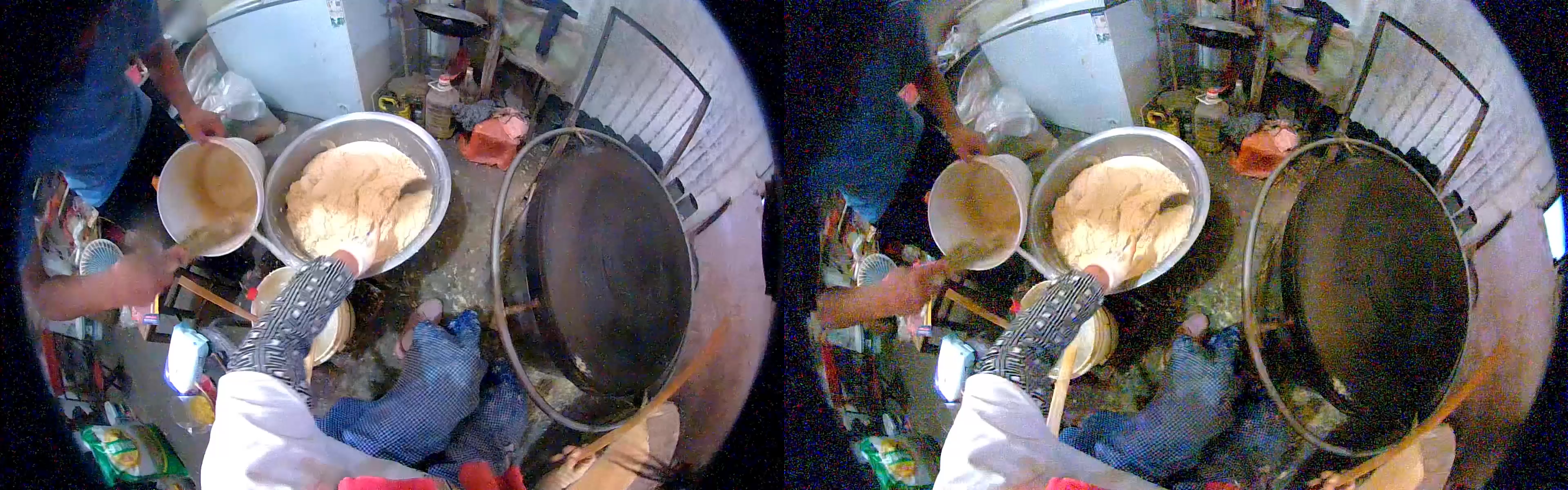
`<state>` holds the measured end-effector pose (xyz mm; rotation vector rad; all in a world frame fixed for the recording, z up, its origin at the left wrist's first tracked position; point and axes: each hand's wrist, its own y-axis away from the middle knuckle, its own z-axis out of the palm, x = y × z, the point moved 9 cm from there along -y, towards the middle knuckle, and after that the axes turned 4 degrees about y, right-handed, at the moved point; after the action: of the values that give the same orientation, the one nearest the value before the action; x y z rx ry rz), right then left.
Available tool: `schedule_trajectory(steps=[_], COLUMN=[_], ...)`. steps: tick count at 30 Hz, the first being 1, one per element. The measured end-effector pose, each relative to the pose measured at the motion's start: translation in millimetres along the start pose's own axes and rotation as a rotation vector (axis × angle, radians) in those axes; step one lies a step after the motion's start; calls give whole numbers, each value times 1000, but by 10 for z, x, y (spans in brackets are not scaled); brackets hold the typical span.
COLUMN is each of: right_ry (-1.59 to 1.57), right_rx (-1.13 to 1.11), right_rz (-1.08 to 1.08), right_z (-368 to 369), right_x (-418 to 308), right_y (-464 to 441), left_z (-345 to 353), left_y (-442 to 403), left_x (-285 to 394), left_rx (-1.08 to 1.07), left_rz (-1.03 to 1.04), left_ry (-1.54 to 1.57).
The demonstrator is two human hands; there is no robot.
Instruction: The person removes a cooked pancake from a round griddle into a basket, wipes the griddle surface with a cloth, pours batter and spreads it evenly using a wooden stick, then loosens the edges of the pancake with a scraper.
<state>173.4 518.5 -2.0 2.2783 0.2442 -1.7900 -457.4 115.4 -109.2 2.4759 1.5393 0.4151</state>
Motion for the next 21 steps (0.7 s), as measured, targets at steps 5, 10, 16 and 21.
schedule_trajectory(steps=[5, 10, 16, 21], right_ry=[-175, -79, -209, -299], right_rx=[-80, 54, -81, -153], right_rz=[296, 76, 34, 48], right_z=[354, 242, 242, 524], right_x=[110, 382, 302, -157], right_y=[461, 515, 695, 732], left_z=[-102, 262, 493, 352], left_y=[1016, 1227, 1114, 1623], left_x=[70, -45, 591, 1096], left_rx=[-262, -97, -471, -918], left_rz=[-13, -27, -234, -191], left_ry=[92, 397, 2264, 2876])
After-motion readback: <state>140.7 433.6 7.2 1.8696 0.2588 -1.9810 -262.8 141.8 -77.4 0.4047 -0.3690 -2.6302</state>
